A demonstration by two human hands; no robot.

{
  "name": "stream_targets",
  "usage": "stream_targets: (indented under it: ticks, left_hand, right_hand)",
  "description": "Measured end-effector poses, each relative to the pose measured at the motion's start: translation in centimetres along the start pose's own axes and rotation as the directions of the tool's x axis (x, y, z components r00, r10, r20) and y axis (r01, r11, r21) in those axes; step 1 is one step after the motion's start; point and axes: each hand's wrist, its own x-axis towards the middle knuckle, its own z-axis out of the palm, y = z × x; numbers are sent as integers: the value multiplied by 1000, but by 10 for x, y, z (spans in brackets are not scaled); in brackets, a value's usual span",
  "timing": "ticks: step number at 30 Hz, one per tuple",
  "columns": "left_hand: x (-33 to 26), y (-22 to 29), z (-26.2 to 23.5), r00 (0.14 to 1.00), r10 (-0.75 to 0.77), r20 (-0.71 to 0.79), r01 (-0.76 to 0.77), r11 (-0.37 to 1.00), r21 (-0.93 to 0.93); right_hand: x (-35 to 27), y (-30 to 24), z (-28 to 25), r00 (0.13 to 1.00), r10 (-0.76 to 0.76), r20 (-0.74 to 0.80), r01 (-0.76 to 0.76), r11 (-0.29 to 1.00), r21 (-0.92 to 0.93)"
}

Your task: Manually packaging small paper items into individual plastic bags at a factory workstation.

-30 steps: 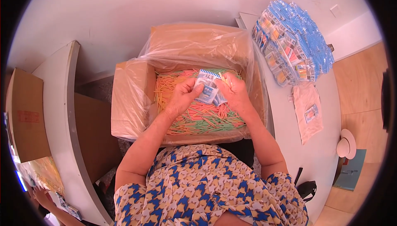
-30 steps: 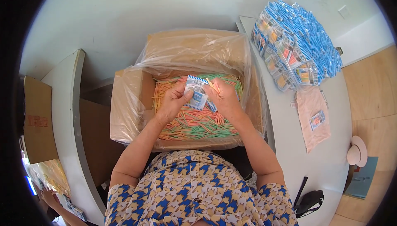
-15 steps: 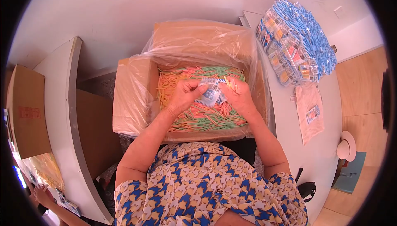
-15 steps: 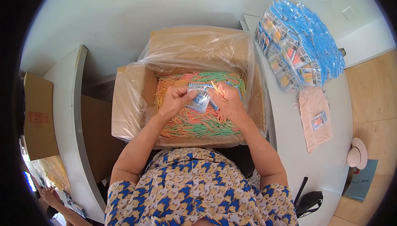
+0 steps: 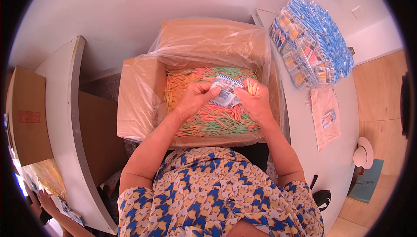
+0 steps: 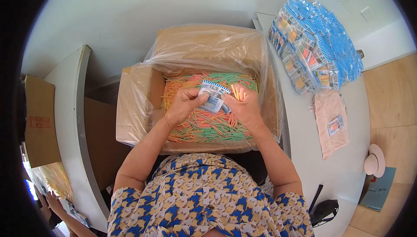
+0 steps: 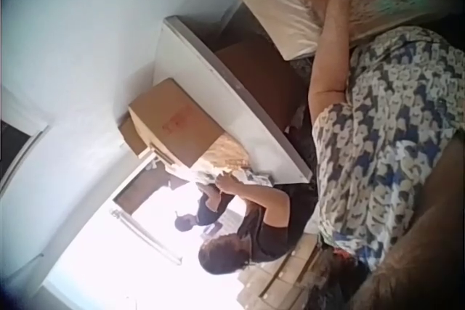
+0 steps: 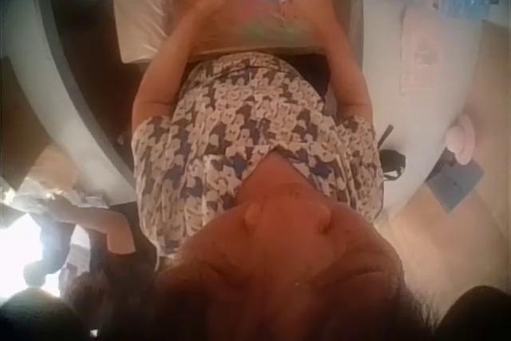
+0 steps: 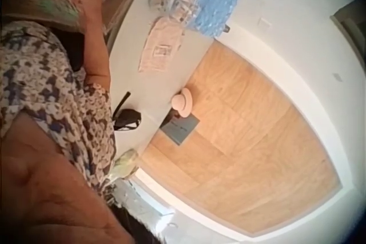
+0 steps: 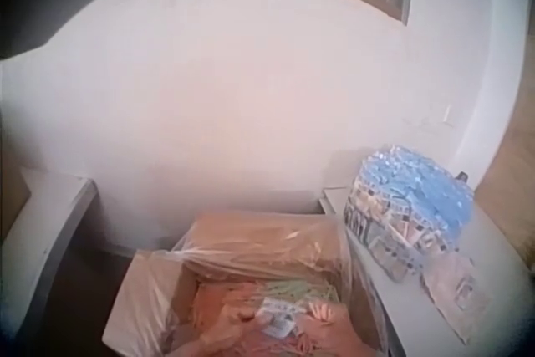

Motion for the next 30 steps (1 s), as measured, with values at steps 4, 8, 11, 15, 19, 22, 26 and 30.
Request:
stream_targets:
  ticks: [4, 8, 11, 15, 19, 22, 26, 30]
  left_hand:
    - [0, -1, 1, 1000, 3, 2, -3, 994, 111]
    - [1, -11, -6, 999, 54, 3, -54, 995, 81]
    - [1, -7, -5, 999, 34, -5, -34, 994, 102]
    - [1, -5, -1, 998, 63, -2, -63, 996, 56]
    - [4, -12, -6, 993, 122, 7, -122, 990, 75]
    - [4, -11, -4, 994, 109, 16, -108, 994, -27]
    - [7, -17, -7, 993, 115, 24, -115, 993, 26]
    - [9, -18, -8, 984, 164, -69, -158, 984, 86]
  right_hand:
    - [0, 2, -4, 1000, 29, 9, -29, 999, 37]
    - [1, 7, 3, 996, -90, 18, 90, 995, -34]
    - [-4, 1, 1, 988, -107, 108, 133, 953, -273]
    - [-5, 6, -5, 992, -84, 92, 98, 981, -166]
    - [4, -17, -6, 996, 55, -76, -51, 997, 59]
    - [13, -41, -23, 985, 24, 169, -126, 772, 623]
    - [20, -62, 7, 996, 73, 47, -86, 734, 674]
    - [19, -53, 1, 999, -19, 36, -2, 863, 506]
